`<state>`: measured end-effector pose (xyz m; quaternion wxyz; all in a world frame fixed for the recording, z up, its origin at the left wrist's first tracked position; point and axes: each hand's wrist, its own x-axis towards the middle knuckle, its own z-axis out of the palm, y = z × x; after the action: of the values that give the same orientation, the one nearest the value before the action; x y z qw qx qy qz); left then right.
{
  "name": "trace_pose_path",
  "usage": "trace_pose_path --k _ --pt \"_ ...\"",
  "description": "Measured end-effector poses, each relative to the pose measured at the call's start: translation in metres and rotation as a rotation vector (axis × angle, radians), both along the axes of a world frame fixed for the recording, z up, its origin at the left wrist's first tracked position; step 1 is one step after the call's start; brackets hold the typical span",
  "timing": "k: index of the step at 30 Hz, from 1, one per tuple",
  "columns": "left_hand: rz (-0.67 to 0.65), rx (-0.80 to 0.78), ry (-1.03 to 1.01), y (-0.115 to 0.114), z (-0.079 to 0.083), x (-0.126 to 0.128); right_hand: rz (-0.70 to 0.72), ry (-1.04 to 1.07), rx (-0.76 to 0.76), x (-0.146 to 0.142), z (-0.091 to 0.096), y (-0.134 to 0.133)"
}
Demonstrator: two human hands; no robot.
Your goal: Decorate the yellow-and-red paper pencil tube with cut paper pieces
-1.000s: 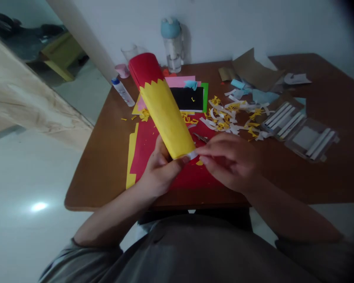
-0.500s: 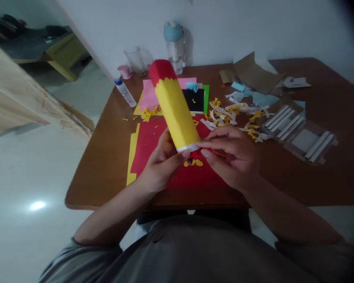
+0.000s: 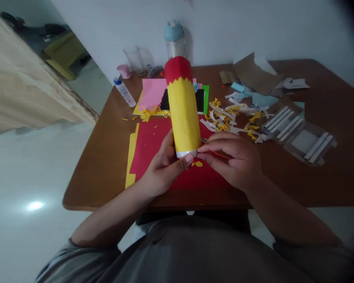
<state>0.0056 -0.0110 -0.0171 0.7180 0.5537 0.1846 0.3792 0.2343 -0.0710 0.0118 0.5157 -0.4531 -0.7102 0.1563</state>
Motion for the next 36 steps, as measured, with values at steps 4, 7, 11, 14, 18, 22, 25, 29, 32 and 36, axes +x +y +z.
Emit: trace_pose_path --k 4,7,11,14,18,22,25,29,32,36 --pt "0.017 0.017 0.025 -0.002 0.002 -0.001 -0.004 -0.015 -0.017 -0.001 0.0 -0.001" --pt "0.013 0.02 0.053 -0.004 0.006 -0.001 0.013 -0.02 -0.016 -0.001 0.001 0.001" --pt "0.011 0.023 0.091 -0.005 0.009 -0.001 0.055 -0.023 -0.046 0.001 0.002 0.004" --pt "0.003 -0.002 0.076 -0.006 0.007 -0.001 0.097 -0.03 -0.039 0.001 0.001 0.005" --pt "0.009 -0.056 0.061 -0.007 0.003 -0.002 0.098 -0.018 -0.005 0.0 -0.001 0.005" --pt "0.009 -0.077 0.068 -0.007 0.002 -0.004 0.062 -0.015 0.028 -0.001 -0.004 0.003" --pt "0.003 -0.084 0.072 -0.006 0.001 -0.004 0.065 -0.019 0.039 0.0 -0.005 0.004" --pt "-0.001 -0.116 0.062 -0.006 0.002 -0.003 0.098 -0.022 0.037 0.0 -0.006 0.005" --pt "-0.005 -0.158 0.054 -0.007 0.008 -0.001 0.13 -0.017 0.027 0.0 -0.006 0.007" --pt "-0.002 -0.216 0.06 -0.009 0.017 0.002 0.166 -0.021 0.009 -0.001 -0.006 0.007"
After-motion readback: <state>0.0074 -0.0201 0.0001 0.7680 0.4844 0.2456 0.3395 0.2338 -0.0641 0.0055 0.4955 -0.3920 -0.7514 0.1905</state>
